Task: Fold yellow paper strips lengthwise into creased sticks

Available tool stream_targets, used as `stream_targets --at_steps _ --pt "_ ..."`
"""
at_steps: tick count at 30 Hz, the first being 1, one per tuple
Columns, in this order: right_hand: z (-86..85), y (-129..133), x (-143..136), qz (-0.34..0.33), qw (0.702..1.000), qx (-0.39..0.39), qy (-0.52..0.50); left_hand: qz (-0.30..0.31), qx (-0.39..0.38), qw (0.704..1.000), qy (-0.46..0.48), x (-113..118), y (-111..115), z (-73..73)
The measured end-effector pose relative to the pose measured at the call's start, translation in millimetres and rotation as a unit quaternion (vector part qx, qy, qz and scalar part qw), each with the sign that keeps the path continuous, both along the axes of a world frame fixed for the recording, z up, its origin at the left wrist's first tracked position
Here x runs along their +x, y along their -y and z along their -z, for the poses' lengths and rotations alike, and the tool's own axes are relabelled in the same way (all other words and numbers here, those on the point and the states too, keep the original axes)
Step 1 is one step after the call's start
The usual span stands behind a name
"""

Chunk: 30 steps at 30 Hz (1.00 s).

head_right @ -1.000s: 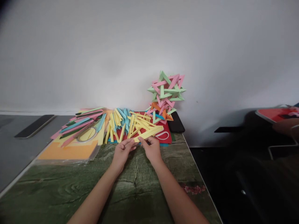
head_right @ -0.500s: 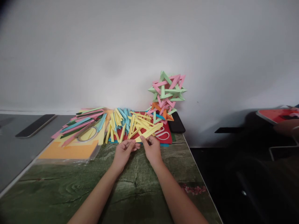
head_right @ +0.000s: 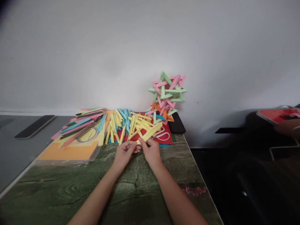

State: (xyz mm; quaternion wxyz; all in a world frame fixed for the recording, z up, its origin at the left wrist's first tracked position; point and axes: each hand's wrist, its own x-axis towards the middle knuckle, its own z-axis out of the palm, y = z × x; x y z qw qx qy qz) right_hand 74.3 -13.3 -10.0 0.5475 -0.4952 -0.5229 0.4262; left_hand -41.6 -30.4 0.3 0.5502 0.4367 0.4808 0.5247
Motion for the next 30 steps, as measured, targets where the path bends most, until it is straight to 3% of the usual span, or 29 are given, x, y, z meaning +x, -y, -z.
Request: stream_targets --at_steps 5,16,22,27,30 --pt "-0.6 -0.3 0.2 0.005 1.000 0.025 0.003 0.004 -0.003 1.000 -0.010 0.5 1.0 -1.7" --pt "-0.1 -1.4 -0.2 -0.009 1.000 -0.011 -0.019 0.037 0.014 0.999 -0.007 0.3 0.3 -0.7" --pt "-2.6 -1.5 -1.7 -0.042 0.999 -0.017 -0.025 0.028 0.025 0.999 -0.004 1.1 -0.1 -1.5" --pt "1.0 0.3 -3.4 -0.031 0.999 -0.003 0.007 0.029 0.040 0.999 -0.010 1.8 0.0 -1.0" --pt "1.4 1.7 -4.7 -0.079 0.996 0.040 0.025 -0.004 0.030 1.000 0.008 1.0 -0.6 -0.5"
